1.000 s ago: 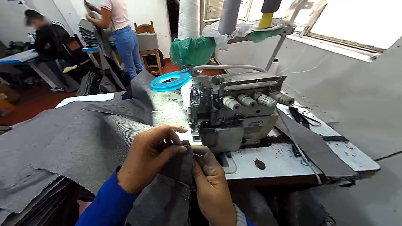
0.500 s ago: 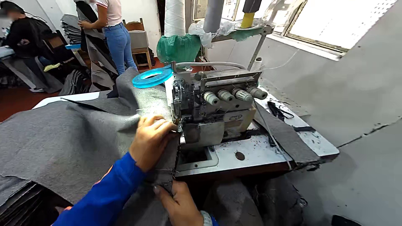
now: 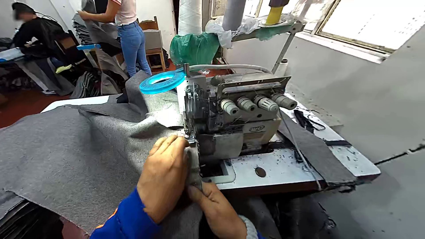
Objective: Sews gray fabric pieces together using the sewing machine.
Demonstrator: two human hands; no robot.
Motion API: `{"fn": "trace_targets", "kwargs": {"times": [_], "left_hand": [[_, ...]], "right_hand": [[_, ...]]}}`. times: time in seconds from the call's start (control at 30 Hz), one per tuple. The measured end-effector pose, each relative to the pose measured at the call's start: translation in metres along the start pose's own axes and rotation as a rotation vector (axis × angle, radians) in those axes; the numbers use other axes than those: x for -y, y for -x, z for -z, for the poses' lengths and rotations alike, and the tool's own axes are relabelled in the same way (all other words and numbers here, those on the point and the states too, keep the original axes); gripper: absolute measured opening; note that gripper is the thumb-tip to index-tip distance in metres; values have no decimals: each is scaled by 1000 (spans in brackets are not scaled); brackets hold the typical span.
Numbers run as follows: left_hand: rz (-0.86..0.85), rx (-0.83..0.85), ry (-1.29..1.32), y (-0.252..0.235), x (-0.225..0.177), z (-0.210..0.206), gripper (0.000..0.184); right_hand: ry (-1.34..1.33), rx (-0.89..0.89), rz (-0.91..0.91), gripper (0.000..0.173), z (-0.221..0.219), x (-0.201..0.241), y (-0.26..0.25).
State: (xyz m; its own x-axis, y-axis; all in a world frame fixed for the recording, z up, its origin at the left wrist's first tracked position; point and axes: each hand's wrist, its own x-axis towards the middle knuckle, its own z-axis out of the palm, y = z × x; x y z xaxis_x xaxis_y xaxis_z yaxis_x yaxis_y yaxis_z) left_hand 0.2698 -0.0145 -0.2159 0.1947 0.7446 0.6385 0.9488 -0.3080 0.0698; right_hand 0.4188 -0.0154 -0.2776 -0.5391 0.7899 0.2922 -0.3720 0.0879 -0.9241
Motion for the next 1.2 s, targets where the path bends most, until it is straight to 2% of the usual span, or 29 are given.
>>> {"fn": "trace_targets", "kwargs": {"times": [0.1, 0.2, 0.33, 0.37, 0.4, 0.53, 0.7, 0.83, 0.93, 1.0, 1.07, 1.1, 1.13, 1.17, 1.2], "left_hand": [[-51, -50, 62, 2, -6, 20, 24], [-153, 13, 155, 13, -17, 36, 26], [-340, 70, 77, 38, -2, 22, 71], [-373, 93, 62, 40, 3, 20, 75], [-399, 109, 47, 40, 8, 20, 74], [-467, 95, -39, 24, 23, 18, 39], [-466, 59, 14, 2, 37, 16, 29], [-389, 16, 59, 4, 41, 5, 29], [-300, 19, 211, 12, 39, -1, 36], [-265, -24, 269, 24, 46, -5, 35], [-130, -189, 94, 46, 71, -13, 32], [-27, -254, -57, 53, 91, -20, 36], [91, -245, -180, 55, 115, -28, 49], [225, -165, -214, 52, 138, -39, 69], [362, -51, -169, 42, 155, -52, 81]], "right_hand": [[-19, -30, -9, 25, 3, 8, -12], [89, -79, 22, 29, 4, 10, -17], [512, -220, 269, 38, -3, 2, -17], [608, -258, 328, 38, -5, -1, -18], [669, -291, 354, 39, -7, -1, -19], [759, -357, 363, 33, -14, 0, -25], [753, -428, 337, 35, -20, 1, -37], [630, -365, 338, 39, -20, 0, -41], [615, -316, 359, 43, -20, -15, -30], [701, -386, 396, 45, -9, -27, -23], [888, -455, 441, 42, 11, -34, -16], [1001, -467, 458, 40, 22, -36, -13], [1123, -465, 481, 40, 31, -38, -11], [1260, -460, 509, 40, 37, -42, -10], [1397, -452, 534, 39, 39, -46, -10]]}}
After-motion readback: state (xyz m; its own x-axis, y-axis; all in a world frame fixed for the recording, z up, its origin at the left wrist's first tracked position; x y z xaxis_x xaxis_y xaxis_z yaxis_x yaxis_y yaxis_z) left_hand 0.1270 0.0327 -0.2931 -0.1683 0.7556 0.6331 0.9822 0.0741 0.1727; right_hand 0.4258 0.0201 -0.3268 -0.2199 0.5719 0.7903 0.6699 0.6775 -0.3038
